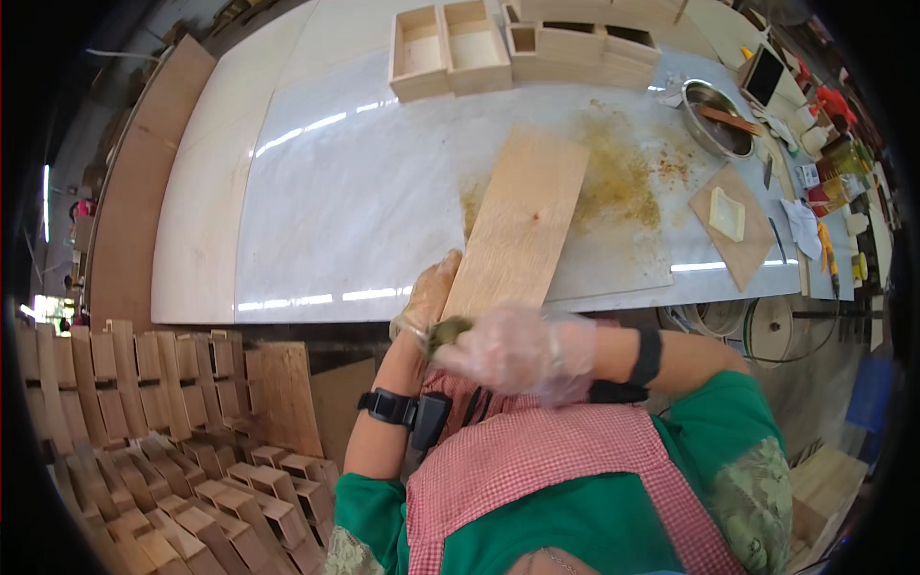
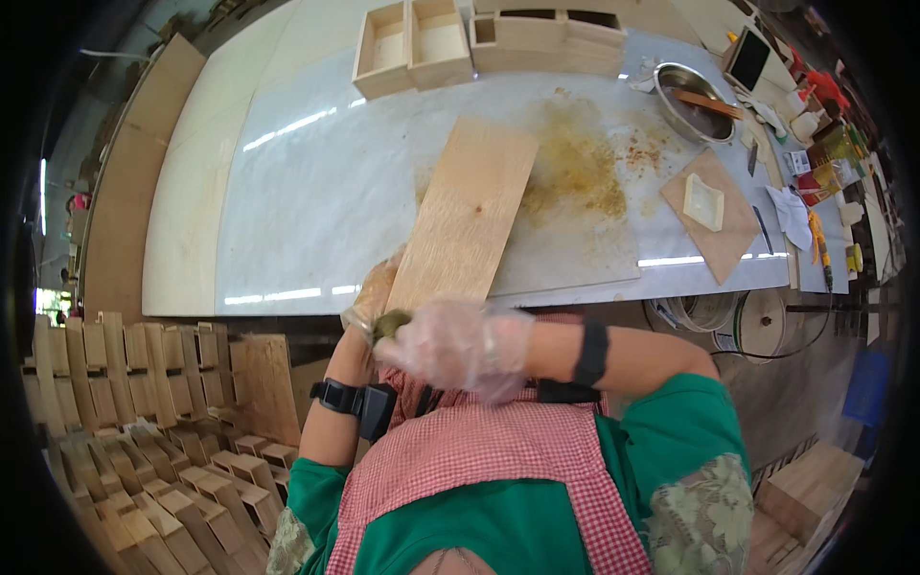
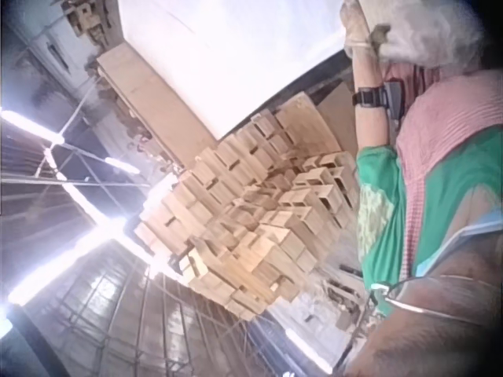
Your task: Cleaning or polishing small wooden boxes with a cloth and cleaning solution.
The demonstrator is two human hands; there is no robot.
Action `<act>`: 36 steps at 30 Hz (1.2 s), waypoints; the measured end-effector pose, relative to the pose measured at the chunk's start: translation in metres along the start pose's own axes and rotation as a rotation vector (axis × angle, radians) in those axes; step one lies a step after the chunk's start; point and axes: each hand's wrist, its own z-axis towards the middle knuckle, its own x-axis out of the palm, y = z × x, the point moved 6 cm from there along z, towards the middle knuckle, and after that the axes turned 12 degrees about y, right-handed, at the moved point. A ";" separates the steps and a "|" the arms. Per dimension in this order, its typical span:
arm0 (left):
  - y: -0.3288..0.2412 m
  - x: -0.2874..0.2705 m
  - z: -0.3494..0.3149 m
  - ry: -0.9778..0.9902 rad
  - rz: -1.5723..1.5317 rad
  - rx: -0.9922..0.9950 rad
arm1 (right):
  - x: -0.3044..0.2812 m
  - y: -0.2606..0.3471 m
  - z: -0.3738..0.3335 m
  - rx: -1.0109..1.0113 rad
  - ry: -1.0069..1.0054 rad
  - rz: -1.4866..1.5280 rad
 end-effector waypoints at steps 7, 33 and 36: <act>-0.032 0.007 -0.007 0.062 -0.044 -0.361 | -0.014 -0.071 -0.030 0.139 -0.209 0.241; -0.052 0.009 -0.005 0.091 -0.179 -0.375 | -0.020 -0.004 -0.073 0.112 -0.008 -0.088; -0.066 0.007 0.000 0.151 0.386 -0.239 | -0.009 0.011 -0.049 0.085 0.101 -0.092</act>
